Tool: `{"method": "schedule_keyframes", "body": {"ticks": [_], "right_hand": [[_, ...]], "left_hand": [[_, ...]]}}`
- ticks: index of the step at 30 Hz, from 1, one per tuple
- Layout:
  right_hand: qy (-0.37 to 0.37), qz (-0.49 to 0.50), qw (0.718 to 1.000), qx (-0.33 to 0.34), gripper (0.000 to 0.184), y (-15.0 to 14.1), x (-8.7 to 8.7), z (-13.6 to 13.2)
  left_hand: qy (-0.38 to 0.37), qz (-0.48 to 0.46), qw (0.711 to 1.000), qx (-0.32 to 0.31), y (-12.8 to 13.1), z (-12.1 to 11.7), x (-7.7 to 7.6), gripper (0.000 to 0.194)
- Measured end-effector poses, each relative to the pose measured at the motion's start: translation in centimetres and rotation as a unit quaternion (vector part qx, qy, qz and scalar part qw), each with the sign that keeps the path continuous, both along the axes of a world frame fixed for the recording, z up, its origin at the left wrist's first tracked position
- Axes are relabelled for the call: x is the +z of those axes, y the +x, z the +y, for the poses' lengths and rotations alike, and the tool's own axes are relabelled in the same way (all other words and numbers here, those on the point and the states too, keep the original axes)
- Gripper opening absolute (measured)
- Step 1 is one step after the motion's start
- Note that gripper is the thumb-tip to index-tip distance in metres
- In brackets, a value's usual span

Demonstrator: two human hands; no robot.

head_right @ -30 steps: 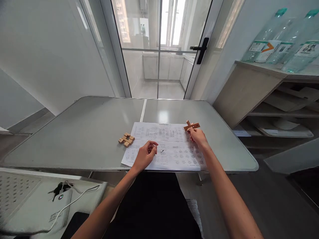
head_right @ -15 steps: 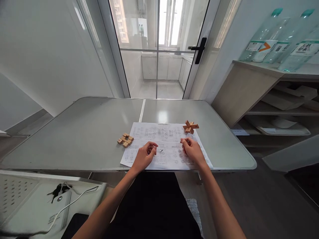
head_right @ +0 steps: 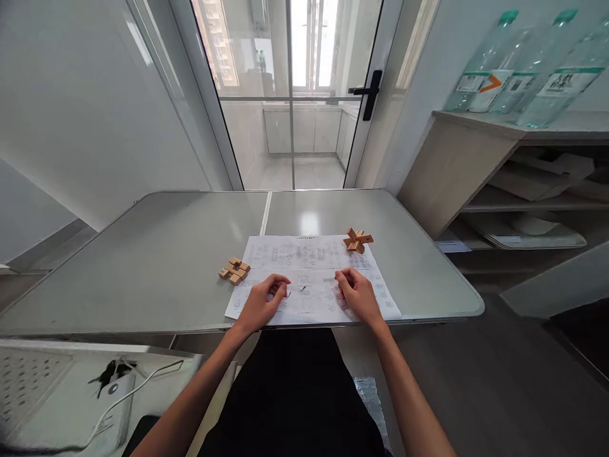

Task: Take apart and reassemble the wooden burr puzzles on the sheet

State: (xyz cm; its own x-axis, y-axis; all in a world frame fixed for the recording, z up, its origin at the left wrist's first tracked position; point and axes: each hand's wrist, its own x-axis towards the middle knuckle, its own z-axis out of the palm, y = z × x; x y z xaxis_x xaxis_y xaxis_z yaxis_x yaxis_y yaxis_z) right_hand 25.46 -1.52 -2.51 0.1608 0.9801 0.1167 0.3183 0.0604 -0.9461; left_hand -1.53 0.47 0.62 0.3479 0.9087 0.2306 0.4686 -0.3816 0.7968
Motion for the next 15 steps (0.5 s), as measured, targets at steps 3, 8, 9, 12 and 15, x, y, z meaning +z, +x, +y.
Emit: {"method": "schedule_keyframes", "body": {"ticks": [3, 8, 9, 12, 15], "right_hand": [[0.000, 0.002, 1.000, -0.004, 0.047, 0.0, -0.1, 0.0], [0.001, 0.005, 1.000, -0.009, 0.047, 0.0, -0.4, 0.2], [0.001, 0.005, 1.000, -0.009, 0.047, 0.0, -0.4, 0.2], [0.001, 0.005, 1.000, -0.007, 0.047, -0.1, -0.3, 0.2], [0.001, 0.003, 1.000, -0.009, 0.046, -0.1, -0.1, 0.1]], "left_hand": [[0.059, 0.029, 0.995, 0.072, -1.3, 0.5, 0.2, 0.017], [0.175, 0.139, 0.943, 0.246, -4.1, 2.1, 0.2, 0.030], [0.182, 0.175, 0.931, 0.263, -4.7, 2.5, 0.0, 0.037], [0.155, 0.237, 0.914, 0.289, -6.4, 3.6, -0.5, 0.056], [0.110, 0.259, 0.913, 0.296, -7.4, 4.5, -1.1, 0.065]]}}
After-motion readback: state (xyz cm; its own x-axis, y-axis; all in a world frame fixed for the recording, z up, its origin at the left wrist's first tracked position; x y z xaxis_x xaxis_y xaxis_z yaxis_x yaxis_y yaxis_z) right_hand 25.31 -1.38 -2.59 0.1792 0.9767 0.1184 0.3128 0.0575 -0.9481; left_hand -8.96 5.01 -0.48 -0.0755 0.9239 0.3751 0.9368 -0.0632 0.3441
